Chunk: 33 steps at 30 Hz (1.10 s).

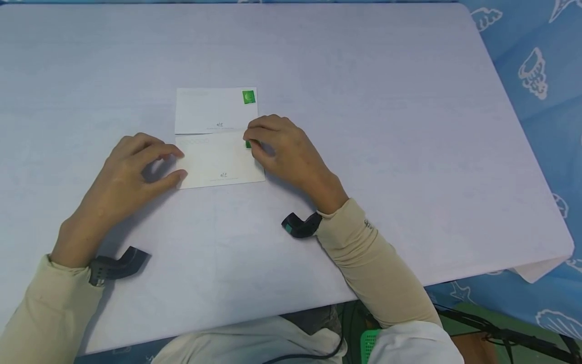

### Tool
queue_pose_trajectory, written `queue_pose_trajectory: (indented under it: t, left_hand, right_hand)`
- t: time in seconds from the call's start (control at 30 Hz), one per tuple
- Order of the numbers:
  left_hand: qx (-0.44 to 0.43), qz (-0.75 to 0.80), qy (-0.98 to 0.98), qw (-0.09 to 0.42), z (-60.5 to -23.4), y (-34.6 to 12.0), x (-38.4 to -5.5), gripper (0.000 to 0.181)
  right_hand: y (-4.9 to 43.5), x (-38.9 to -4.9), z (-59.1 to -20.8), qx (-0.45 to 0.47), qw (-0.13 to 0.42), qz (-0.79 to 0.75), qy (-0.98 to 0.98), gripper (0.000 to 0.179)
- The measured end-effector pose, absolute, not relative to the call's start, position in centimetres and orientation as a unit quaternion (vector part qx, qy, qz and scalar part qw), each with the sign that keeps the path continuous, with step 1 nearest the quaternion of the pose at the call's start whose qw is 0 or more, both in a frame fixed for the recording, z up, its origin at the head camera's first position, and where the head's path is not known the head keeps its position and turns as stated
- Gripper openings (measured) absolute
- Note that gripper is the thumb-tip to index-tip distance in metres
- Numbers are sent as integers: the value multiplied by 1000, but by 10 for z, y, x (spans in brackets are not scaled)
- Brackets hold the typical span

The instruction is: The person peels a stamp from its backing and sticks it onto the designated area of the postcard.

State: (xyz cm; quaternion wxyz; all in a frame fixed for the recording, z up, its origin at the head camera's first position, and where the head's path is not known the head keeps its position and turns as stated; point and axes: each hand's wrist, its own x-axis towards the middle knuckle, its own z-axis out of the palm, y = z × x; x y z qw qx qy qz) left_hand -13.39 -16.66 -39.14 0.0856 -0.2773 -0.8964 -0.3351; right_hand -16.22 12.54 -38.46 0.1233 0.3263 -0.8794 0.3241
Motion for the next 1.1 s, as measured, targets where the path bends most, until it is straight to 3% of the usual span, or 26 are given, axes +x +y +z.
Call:
queue_pose_trajectory:
  t: [0.23,0.67,0.9,1.1]
  left_hand:
    - [-278,-329,-899,79,-391,-167,-135,26]
    - [-270,-329,-902,74,-392,-169,-133,26]
    - [-273,-323,-904,68,-391,-165,-135,26]
    - [-275,-317,-905,72,-391,-166,-135,26]
  right_hand:
    - [127,-165,-389,344,84,302,-885,14]
    - [122,-165,-390,338,140,338,-867,13]
    - [128,-166,-392,345,80,307,-883,13]
    - [127,-165,-392,347,86,305,-883,13]
